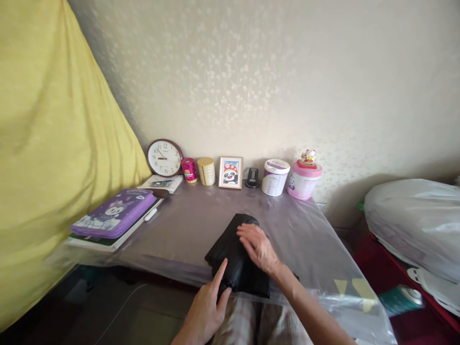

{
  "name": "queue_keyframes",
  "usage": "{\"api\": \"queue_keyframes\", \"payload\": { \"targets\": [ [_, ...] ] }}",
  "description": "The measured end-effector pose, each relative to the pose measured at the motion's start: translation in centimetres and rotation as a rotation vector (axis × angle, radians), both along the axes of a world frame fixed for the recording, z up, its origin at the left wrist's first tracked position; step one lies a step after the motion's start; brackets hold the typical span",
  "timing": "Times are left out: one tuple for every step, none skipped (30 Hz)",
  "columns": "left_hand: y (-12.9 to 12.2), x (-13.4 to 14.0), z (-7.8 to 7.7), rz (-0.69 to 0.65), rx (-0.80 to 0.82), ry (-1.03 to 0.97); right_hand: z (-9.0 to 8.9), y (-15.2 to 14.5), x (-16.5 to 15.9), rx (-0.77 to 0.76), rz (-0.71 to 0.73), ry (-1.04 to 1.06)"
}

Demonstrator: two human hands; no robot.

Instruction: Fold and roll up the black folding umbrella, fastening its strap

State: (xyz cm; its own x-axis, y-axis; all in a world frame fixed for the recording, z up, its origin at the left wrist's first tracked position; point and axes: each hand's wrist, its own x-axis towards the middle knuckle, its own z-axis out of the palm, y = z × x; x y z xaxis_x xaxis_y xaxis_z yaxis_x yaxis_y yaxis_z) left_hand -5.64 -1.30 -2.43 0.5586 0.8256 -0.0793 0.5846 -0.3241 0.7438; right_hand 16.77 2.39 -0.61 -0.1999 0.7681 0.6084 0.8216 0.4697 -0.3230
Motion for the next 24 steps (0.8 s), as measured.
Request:
{"api": "queue_keyframes", "payload": {
  "targets": [
    [0.0, 0.0, -0.1, -0.002, 0.0, -0.002, -0.1, -0.6, -0.7, -0.023, 0.087, -0.047],
    [0.0, 0.0, -0.1, -0.002, 0.002, -0.003, -0.4, -0.8, -1.2, -0.047, 0.114, -0.077],
    [-0.1, 0.0, -0.1, -0.002, 0.003, -0.004, -0.6, -0.7, -1.5, -0.065, 0.108, -0.095],
    [-0.1, 0.0, -0.1, 0.001, 0.005, -0.001, -0.9, -0.1, -1.3, -0.077, 0.073, -0.102],
    [-0.1, 0.0, 0.0, 0.005, 0.005, 0.003, -1.2, 0.7, -0.9, -0.082, 0.014, -0.096],
    [-0.1, 0.1, 0.0, 0.01, 0.005, 0.009, -1.4, 1.8, -0.3, -0.087, -0.043, -0.09],
    [-0.1, 0.1, 0.1, 0.015, 0.006, 0.015, -1.5, 2.9, 0.5, -0.098, -0.112, -0.075],
    [-0.1, 0.1, 0.2, 0.02, 0.006, 0.02, -1.6, 3.9, 1.4, -0.115, -0.189, -0.05],
    [-0.1, 0.1, 0.2, 0.023, 0.007, 0.023, -1.7, 4.6, 2.4, -0.143, -0.283, -0.006],
    [-0.1, 0.1, 0.2, 0.024, 0.008, 0.022, -1.7, 5.0, 3.3, -0.17, -0.383, 0.053],
    [-0.2, 0.1, 0.2, 0.025, 0.006, 0.021, -1.8, 5.1, 4.2, -0.188, -0.467, 0.118],
    [-0.2, 0.1, 0.2, 0.027, 0.003, 0.023, -1.9, 4.7, 5.1, -0.205, -0.517, 0.173],
    [-0.2, 0.1, 0.2, 0.03, 0.002, 0.026, -2.1, 4.1, 5.9, -0.228, -0.551, 0.221],
    [-0.3, 0.1, 0.2, 0.032, 0.002, 0.029, -2.3, 3.2, 6.6, -0.268, -0.597, 0.273],
    [-0.3, 0.1, 0.2, 0.033, 0.003, 0.029, -2.5, 2.3, 7.2, -0.316, -0.618, 0.319],
    [-0.3, 0.1, 0.3, 0.033, 0.002, 0.026, -2.7, 1.3, 7.7, -0.348, -0.631, 0.356],
    [-0.3, 0.0, 0.3, 0.033, 0.001, 0.018, -2.9, 0.4, 8.1, -0.394, -0.637, 0.415],
    [-0.2, 0.0, 0.3, 0.035, -0.003, 0.003, -3.0, -0.3, 8.3, -0.45, -0.629, 0.498],
    [-0.2, 0.0, 0.4, 0.039, -0.011, -0.013, -3.1, -0.8, 8.4, -0.509, -0.616, 0.6],
    [-0.2, 0.0, 0.5, 0.05, -0.02, -0.028, -3.1, -1.2, 8.3, -0.568, -0.597, 0.715],
    [-0.3, 0.0, 0.6, 0.064, -0.031, -0.042, -3.1, -1.4, 8.1, -0.619, -0.576, 0.828],
    [-0.3, 0.0, 0.8, 0.076, -0.045, -0.056, -3.0, -1.4, 7.8, -0.656, -0.554, 0.924],
    [-0.3, 0.0, 0.9, 0.086, -0.06, -0.071, -2.8, -1.5, 7.3, -0.676, -0.53, 1.002],
    [-0.3, 0.0, 1.1, 0.091, -0.078, -0.084, -2.6, -1.5, 6.9, -0.681, -0.508, 1.068]
  ]
}}
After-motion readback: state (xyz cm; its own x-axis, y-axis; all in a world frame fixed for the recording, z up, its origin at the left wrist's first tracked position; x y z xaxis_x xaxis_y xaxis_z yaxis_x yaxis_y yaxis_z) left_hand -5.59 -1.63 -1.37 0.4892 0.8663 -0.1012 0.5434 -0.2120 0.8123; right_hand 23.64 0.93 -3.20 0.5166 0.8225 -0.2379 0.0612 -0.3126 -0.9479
